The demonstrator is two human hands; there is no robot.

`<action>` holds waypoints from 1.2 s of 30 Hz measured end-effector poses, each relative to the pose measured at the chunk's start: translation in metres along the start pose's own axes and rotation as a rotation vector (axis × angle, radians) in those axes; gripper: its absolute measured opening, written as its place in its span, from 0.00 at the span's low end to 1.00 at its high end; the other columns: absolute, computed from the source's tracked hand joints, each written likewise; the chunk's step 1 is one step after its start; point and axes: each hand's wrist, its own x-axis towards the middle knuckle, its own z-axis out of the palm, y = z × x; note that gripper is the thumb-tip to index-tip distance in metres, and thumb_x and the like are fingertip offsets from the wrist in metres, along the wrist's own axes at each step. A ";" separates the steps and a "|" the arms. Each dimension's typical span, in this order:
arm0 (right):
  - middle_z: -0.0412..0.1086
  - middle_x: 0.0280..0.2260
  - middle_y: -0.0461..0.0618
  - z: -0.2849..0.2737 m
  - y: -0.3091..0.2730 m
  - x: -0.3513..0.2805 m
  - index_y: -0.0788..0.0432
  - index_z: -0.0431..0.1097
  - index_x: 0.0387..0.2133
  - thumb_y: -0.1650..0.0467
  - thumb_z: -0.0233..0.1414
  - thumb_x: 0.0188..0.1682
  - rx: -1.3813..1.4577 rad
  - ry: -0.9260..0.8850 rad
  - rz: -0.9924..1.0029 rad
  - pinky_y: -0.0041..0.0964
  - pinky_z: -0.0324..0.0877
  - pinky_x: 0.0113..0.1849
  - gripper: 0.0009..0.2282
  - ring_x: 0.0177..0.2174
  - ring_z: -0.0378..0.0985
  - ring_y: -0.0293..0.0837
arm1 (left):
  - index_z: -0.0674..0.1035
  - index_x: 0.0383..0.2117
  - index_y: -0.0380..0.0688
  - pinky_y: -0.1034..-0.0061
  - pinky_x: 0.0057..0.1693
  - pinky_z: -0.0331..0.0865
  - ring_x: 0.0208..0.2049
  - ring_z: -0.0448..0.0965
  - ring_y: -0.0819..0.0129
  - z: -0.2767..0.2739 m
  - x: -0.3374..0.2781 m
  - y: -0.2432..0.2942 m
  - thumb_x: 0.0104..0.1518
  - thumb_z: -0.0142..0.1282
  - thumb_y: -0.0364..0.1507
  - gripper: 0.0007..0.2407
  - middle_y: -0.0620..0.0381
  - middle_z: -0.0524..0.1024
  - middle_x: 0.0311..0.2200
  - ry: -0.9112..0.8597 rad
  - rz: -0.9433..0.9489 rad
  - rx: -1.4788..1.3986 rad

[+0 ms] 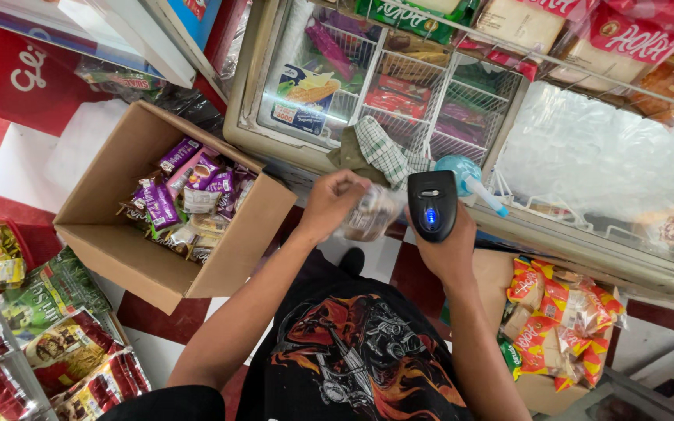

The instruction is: The person scans the barcodes on packaged bread products on a display shelf and inside a cardboard box using a handheld barcode scanner.

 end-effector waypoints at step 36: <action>0.75 0.30 0.62 -0.043 -0.009 0.016 0.59 0.74 0.38 0.72 0.62 0.33 -0.250 -0.498 -0.049 0.54 0.69 0.36 0.16 0.35 0.77 0.64 | 0.83 0.33 0.37 0.83 0.38 0.72 0.31 0.80 0.82 0.018 0.025 0.032 0.59 0.61 0.29 0.07 0.59 0.84 0.33 -0.040 0.041 0.361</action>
